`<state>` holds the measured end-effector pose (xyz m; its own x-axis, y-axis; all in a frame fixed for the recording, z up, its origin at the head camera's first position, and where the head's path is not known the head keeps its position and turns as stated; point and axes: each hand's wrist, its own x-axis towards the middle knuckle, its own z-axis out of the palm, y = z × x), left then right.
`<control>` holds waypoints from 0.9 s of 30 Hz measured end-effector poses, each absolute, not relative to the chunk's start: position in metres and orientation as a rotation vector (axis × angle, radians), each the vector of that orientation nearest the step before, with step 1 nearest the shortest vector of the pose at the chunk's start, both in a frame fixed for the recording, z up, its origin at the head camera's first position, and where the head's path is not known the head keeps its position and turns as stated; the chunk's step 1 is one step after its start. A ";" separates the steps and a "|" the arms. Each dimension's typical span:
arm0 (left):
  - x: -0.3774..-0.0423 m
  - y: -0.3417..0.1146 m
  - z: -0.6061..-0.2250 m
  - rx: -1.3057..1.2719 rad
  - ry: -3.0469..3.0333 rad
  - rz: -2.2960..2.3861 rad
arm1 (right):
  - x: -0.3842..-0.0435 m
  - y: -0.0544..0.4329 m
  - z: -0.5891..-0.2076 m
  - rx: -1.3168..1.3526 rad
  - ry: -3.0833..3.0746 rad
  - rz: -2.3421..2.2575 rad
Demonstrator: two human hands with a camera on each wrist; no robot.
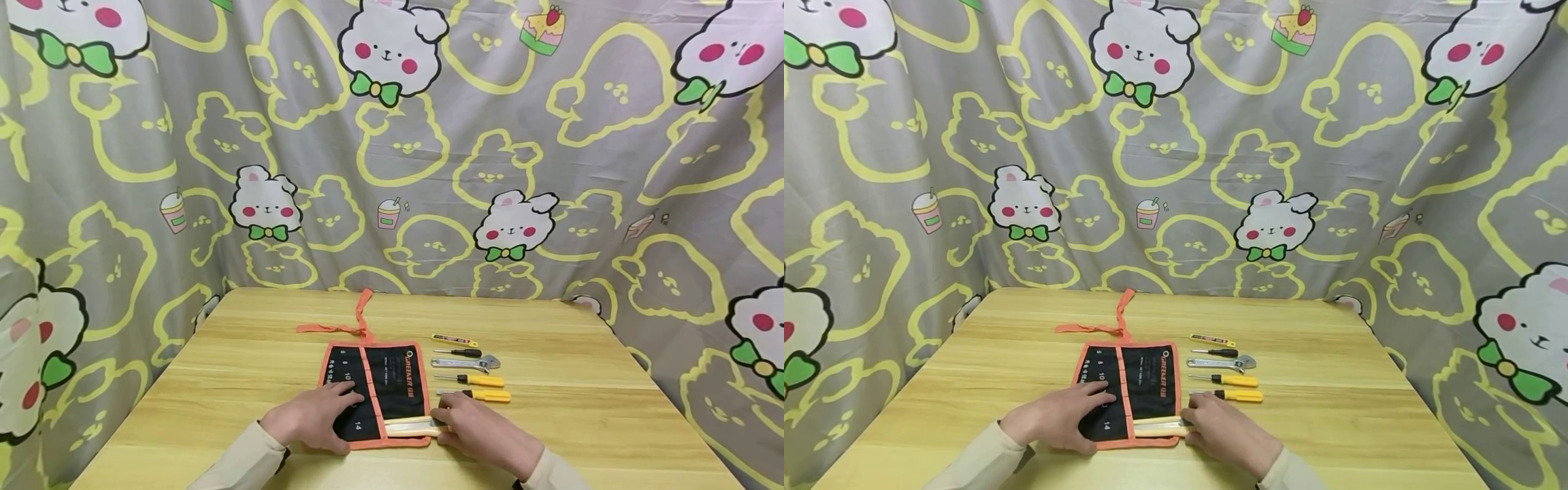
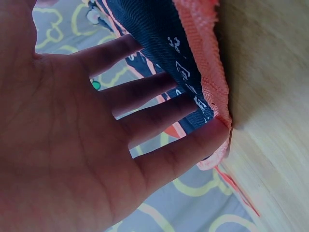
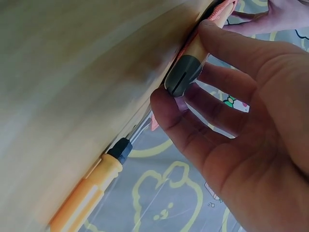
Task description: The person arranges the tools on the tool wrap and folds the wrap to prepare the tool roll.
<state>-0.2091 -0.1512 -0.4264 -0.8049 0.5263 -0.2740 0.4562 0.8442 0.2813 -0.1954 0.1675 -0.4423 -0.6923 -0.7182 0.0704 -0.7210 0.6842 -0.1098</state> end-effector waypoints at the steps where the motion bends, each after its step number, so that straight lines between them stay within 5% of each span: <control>1: -0.209 -0.151 -0.426 0.736 2.680 0.289 | -0.196 0.167 -0.443 1.227 -2.858 0.202; 27: -0.209 -0.151 -0.425 0.740 2.681 0.301 | -0.195 0.151 -0.448 1.264 -2.763 0.155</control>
